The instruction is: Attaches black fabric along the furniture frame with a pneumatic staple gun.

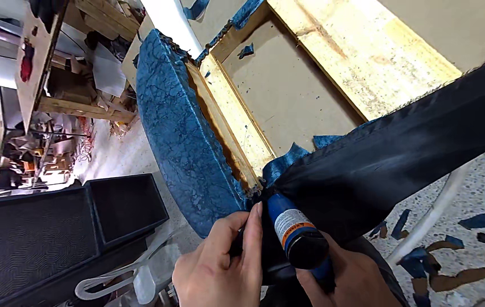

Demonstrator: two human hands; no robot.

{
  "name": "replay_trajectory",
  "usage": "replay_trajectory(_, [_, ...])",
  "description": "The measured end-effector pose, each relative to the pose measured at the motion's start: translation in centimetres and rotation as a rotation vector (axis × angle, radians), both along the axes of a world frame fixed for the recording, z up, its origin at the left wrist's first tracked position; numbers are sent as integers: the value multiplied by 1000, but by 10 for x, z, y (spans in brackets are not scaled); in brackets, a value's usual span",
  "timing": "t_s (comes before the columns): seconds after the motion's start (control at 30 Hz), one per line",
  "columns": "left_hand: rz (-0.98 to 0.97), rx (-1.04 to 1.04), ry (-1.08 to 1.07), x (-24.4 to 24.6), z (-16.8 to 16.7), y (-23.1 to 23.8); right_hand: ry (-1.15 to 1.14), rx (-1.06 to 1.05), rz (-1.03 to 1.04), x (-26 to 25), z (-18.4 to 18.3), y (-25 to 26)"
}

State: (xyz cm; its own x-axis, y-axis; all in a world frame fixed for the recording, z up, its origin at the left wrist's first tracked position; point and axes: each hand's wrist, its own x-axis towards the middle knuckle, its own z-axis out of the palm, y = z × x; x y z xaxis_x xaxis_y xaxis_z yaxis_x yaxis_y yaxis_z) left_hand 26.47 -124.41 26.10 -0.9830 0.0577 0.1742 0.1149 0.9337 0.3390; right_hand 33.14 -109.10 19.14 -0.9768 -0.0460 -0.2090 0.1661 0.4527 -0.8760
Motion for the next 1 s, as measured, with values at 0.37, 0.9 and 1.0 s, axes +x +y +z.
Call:
replay_trajectory(0.37, [-23,-290,-178,-30,31,1,-548,-1146,-46,-24,-62,51])
replay_trajectory(0.9, [-34,-291,-301,-37,41,-3,-705,-1196,18,-38,-58,53])
replay_trajectory(1.0, [-5,-350,-345,-34,48,-4,-684,-1197,-9,-38,-58,52])
